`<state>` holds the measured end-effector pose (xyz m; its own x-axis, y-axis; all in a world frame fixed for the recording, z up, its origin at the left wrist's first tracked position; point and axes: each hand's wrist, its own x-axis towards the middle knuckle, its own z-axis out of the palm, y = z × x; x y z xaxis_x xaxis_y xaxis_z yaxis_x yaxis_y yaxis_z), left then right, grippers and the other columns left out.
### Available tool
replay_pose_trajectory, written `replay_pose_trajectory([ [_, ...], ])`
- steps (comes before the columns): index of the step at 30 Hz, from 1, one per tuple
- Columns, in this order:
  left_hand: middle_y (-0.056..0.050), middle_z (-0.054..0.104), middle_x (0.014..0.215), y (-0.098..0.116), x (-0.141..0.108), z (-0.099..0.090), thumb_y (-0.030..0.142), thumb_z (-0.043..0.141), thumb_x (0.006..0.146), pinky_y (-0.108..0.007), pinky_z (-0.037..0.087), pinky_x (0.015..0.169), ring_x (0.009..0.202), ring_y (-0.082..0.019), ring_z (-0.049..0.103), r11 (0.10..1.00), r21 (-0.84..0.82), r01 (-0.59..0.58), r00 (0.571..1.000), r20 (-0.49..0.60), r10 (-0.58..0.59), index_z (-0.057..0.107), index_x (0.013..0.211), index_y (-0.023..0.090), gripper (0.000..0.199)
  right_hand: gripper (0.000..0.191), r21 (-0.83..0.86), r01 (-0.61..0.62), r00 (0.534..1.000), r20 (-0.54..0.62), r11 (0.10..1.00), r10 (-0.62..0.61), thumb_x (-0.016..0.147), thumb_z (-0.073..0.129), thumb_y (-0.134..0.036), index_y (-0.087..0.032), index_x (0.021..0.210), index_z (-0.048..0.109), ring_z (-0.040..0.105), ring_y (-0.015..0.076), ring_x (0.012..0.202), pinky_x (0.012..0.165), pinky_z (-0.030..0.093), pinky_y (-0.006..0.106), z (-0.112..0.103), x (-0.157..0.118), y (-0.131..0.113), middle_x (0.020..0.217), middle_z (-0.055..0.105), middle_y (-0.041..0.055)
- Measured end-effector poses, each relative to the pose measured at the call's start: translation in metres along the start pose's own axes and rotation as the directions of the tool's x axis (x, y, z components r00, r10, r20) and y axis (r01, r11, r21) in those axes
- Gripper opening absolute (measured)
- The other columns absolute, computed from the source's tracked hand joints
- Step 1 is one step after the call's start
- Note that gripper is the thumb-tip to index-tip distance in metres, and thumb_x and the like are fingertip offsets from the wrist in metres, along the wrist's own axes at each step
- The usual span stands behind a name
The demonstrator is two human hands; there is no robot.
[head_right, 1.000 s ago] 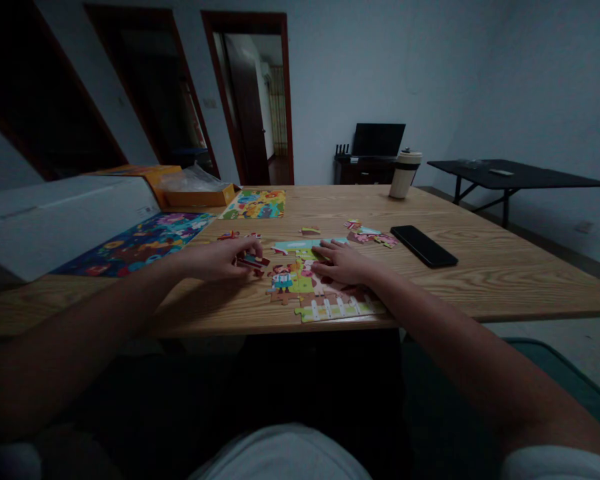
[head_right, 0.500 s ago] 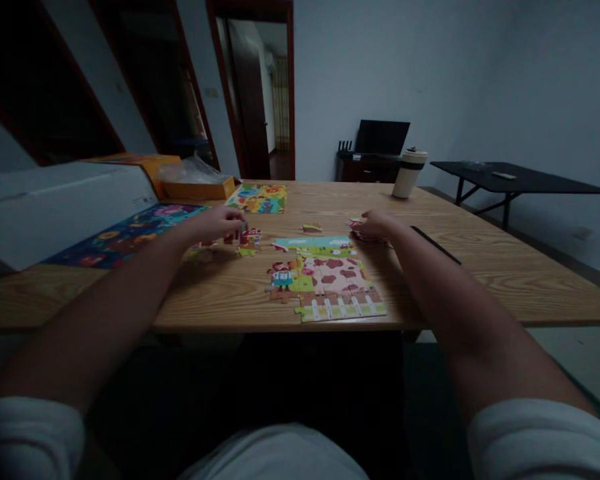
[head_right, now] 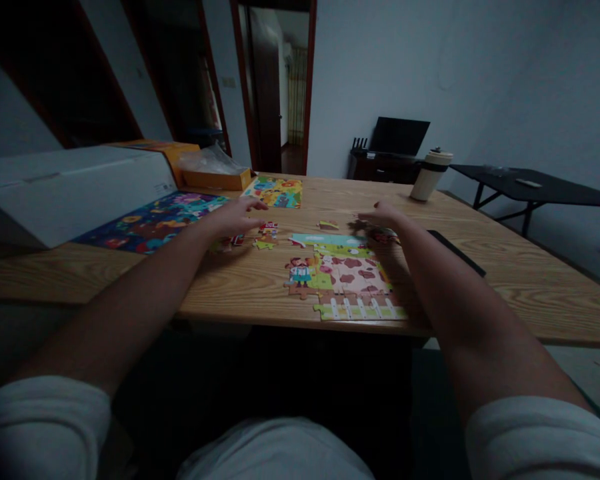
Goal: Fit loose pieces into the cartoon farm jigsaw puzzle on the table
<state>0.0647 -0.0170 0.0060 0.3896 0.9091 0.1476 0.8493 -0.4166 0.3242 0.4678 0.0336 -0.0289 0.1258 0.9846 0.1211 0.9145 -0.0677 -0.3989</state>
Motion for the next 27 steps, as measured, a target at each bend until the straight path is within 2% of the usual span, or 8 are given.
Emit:
replay_pose_trajectory([
  [4,-0.013,0.066,0.125,0.019,-0.008,0.013,0.043,0.057,0.089,-0.030,0.048,0.085,0.100,-0.022,0.065,0.988,-0.137,-0.066,0.991,0.103,0.080,0.055,0.135,0.015,0.054,0.066,0.103,0.059,0.989,0.125,0.993,-0.072,0.085,0.064,-0.061,-0.011,0.129,0.063,0.068,0.0327,0.099,0.080,0.055,0.041,0.004,-0.052,-0.061,0.115,0.070,0.0204],
  [6,-0.012,0.068,0.121,0.031,-0.013,0.021,0.049,0.058,0.089,-0.030,0.047,0.083,0.097,-0.022,0.065,0.979,-0.157,-0.127,0.972,0.178,0.154,0.055,0.137,0.016,0.058,0.083,0.045,0.166,0.980,0.106,0.985,-0.170,0.077,0.069,-0.067,-0.011,0.137,0.058,0.069,0.0333,0.094,0.078,0.056,0.042,0.013,-0.083,-0.088,0.112,0.072,0.0200],
  [8,-0.011,0.070,0.118,0.041,-0.018,0.026,0.056,0.059,0.088,-0.031,0.046,0.083,0.099,-0.023,0.064,0.973,-0.144,-0.180,0.951,0.228,0.210,0.057,0.136,0.018,0.061,0.079,0.042,0.279,0.939,0.198,0.960,-0.281,0.077,0.069,-0.067,-0.015,0.136,0.060,0.070,0.0310,0.086,0.071,0.056,0.040,0.022,-0.106,-0.104,0.106,0.074,0.0170],
  [13,-0.010,0.073,0.109,0.057,-0.027,0.030,0.058,0.056,0.091,-0.030,0.042,0.077,0.090,-0.022,0.063,0.949,-0.092,-0.302,0.900,0.301,0.316,0.070,0.125,0.022,0.052,0.049,0.135,0.402,0.884,0.202,0.906,-0.423,0.092,0.057,-0.041,-0.017,0.132,0.065,0.069,0.0230,0.077,0.067,0.054,0.034,0.028,-0.112,-0.088,0.111,0.074,0.0125],
  [16,-0.010,0.073,0.107,0.057,-0.027,0.030,0.057,0.055,0.091,-0.030,0.041,0.073,0.086,-0.022,0.062,0.944,-0.057,-0.326,0.896,0.299,0.328,0.070,0.126,0.022,0.052,0.047,0.138,0.489,0.831,0.227,0.861,-0.508,0.090,0.060,-0.044,-0.023,0.131,0.068,0.069,0.0231,0.081,0.070,0.054,0.034,0.024,-0.109,-0.074,0.111,0.074,0.0097],
  [20,-0.010,0.073,0.108,0.050,-0.023,0.034,0.055,0.055,0.091,-0.032,0.041,0.075,0.088,-0.023,0.062,0.950,-0.022,-0.311,0.913,0.273,0.305,0.071,0.124,0.023,0.049,0.047,0.195,0.527,0.758,0.332,0.827,-0.561,0.091,0.059,-0.052,-0.028,0.131,0.068,0.064,0.0187,0.064,0.056,0.049,0.030,0.022,-0.121,-0.082,0.082,0.074,0.0041],
  [23,-0.011,0.072,0.111,0.045,-0.021,0.036,0.051,0.053,0.093,-0.033,0.041,0.077,0.091,-0.025,0.062,0.948,0.033,-0.317,0.926,0.227,0.302,0.072,0.121,0.022,0.045,0.039,0.224,0.504,0.757,0.349,0.834,-0.552,0.093,0.058,-0.050,-0.024,0.118,0.074,0.057,0.0145,0.053,0.048,0.042,0.027,0.025,-0.128,-0.092,0.071,0.070,0.0021],
  [27,-0.011,0.070,0.116,0.045,-0.021,0.037,0.046,0.050,0.095,-0.033,0.042,0.082,0.098,-0.024,0.062,0.929,0.058,-0.365,0.913,0.219,0.345,0.071,0.122,0.022,0.042,0.036,0.262,0.503,0.762,0.315,0.824,-0.565,0.094,0.057,-0.049,-0.023,0.108,0.076,0.059,0.0158,0.056,0.050,0.044,0.028,0.028,-0.129,-0.094,0.074,0.071,0.0045],
])
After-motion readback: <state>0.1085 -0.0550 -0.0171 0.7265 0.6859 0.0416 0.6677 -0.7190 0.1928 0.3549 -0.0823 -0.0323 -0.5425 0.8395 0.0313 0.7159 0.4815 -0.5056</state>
